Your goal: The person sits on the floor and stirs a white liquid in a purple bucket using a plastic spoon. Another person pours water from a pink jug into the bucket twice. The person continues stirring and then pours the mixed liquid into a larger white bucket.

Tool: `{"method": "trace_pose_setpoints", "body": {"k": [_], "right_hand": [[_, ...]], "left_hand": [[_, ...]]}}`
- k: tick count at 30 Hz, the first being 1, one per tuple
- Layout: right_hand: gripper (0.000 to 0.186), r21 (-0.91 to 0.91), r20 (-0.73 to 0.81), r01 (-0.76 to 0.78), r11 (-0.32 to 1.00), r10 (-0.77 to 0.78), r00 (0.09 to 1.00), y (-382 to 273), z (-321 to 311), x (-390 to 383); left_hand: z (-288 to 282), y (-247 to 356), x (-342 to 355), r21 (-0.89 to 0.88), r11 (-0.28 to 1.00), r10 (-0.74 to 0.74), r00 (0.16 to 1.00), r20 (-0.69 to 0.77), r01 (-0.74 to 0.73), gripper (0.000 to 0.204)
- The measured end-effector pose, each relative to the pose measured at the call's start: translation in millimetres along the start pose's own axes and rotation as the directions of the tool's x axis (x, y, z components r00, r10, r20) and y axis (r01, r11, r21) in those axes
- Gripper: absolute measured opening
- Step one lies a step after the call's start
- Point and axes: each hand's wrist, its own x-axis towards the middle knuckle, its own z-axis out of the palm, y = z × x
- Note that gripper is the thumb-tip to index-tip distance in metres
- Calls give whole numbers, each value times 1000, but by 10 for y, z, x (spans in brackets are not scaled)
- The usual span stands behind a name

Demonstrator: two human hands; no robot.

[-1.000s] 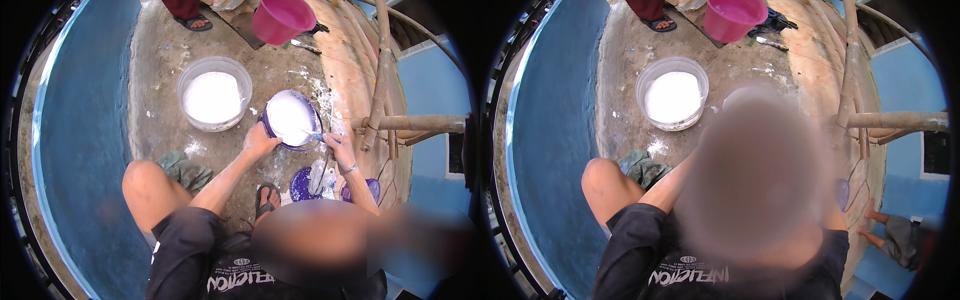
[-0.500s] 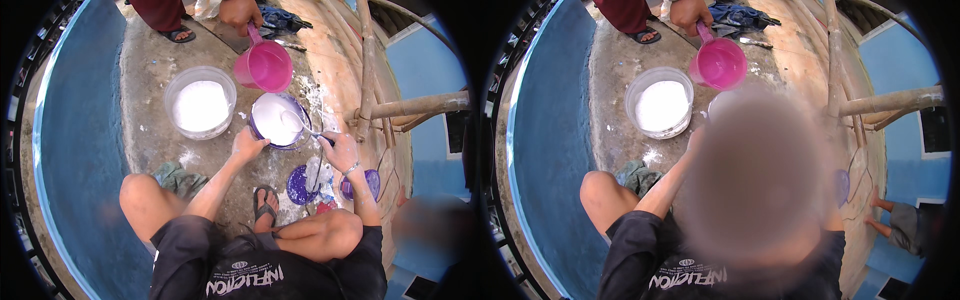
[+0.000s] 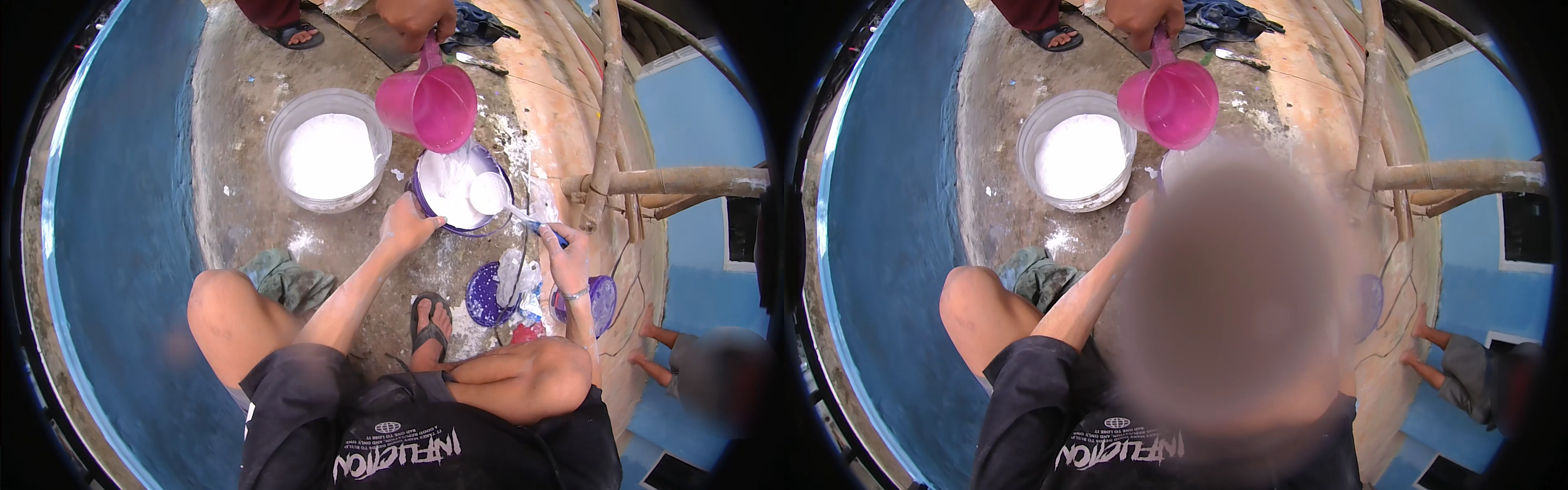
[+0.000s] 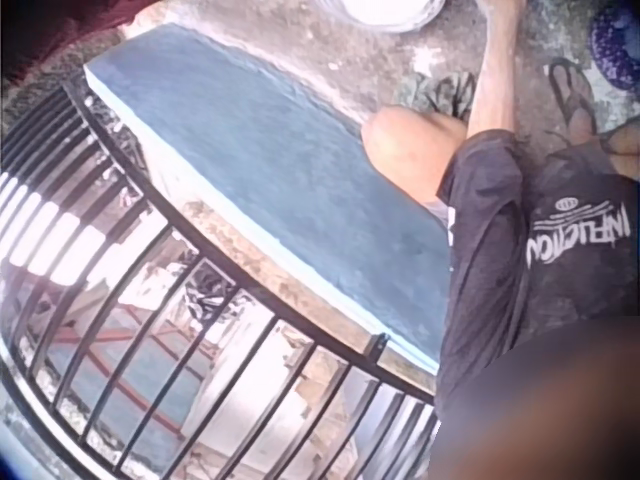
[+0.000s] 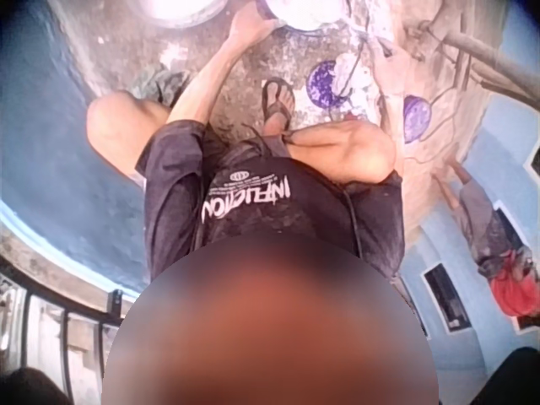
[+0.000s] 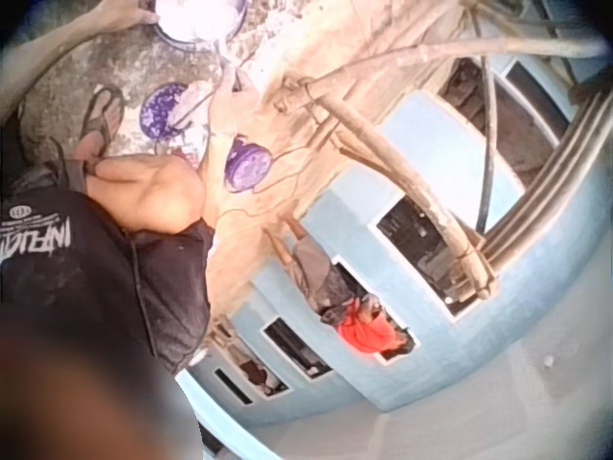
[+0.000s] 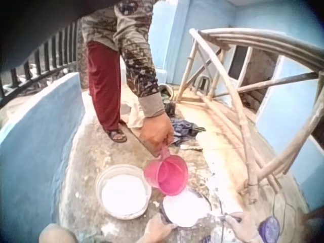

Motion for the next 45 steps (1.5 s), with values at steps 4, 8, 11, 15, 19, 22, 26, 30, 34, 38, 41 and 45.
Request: {"method": "trace_pose_setpoints", "body": {"k": [4,8,11,15,19,22,26,30,34,38,41,45], "right_hand": [[25,6,-29,36,999,-36,999,39,1,14],[26,8,-15,18,1000,-18,1000,-17,-15,12],[26,-15,4,-2,1000,2,1000,-63,-39,7],[26,-23,12,-3,1000,3,1000,-82,-32,12],[25,-18,23,19,1000,-19,1000,-62,5,34],[25,-19,31,26,999,-26,999,-43,19,49],[25,-21,35,17,1000,-17,999,-38,18,54],[25,-24,33,3,1000,-2,999,-66,17,44],[26,-35,30,0,999,1,1000,-93,4,28],[25,-51,42,-16,999,18,999,-60,-6,18],[25,-40,45,-6,999,8,999,-6,21,23],[24,-33,22,31,999,-30,999,38,72,26]], "left_hand": [[-24,42,-18,14,998,-68,998,14,68,54],[-65,102,-49,20,997,-75,997,19,75,55],[-94,136,-70,2,996,-88,996,30,88,57],[-128,170,-87,9,995,-97,994,42,97,57],[-148,199,-92,21,993,-119,992,51,118,57],[-160,214,-99,10,992,-128,990,60,127,57],[-172,230,-108,-10,989,-145,987,64,146,57],[-177,236,-108,-4,989,-146,987,63,147,57],[-173,230,-96,7,989,-148,987,70,147,57],[-167,220,-91,5,989,-146,987,72,146,58],[-164,220,-97,-3,989,-146,987,66,146,59],[-172,229,-107,-16,987,-158,985,75,159,60]]}}
